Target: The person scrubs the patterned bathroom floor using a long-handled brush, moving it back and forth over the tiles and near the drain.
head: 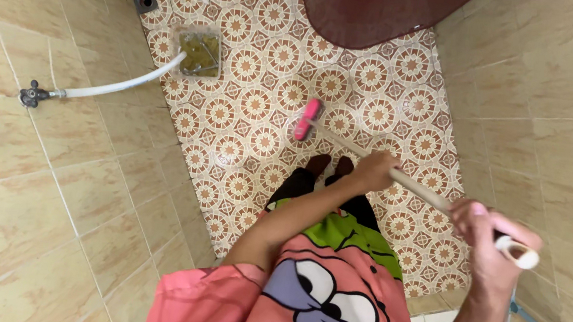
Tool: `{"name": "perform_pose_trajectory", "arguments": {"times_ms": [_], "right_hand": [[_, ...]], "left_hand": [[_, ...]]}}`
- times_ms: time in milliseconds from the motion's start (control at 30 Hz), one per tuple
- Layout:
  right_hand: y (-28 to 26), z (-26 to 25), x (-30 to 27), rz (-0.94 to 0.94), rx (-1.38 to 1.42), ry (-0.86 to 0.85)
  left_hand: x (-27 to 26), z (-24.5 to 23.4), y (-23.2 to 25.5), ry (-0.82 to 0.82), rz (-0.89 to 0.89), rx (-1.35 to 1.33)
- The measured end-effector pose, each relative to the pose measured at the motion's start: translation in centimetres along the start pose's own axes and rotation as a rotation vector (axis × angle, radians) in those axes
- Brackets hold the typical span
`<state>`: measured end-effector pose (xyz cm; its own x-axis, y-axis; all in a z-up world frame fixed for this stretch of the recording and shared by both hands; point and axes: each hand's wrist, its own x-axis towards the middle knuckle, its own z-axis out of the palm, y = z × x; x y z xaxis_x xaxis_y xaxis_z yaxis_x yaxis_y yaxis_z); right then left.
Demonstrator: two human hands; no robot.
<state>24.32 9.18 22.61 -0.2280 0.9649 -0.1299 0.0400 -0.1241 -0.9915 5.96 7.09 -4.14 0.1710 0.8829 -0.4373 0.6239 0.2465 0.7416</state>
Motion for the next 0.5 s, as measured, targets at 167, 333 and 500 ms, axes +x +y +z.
{"name": "perform_pose_trajectory", "arguments": {"times_ms": [167,333,500], "right_hand": [[-0.5,-0.2,2.5,-0.167,0.149,-0.03],[1.0,2.0,4.8,-0.14,0.146,-0.013],[5.5,4.7,6.0,-0.016,0.164,-0.175]], "left_hand": [[2.4,-0.5,3.2,0.088,0.065,-0.043],[2.0,-3.4,1.5,-0.016,-0.166,-0.025],[-1.7,-4.2,-6.3,0.266,-0.094,0.132]]}}
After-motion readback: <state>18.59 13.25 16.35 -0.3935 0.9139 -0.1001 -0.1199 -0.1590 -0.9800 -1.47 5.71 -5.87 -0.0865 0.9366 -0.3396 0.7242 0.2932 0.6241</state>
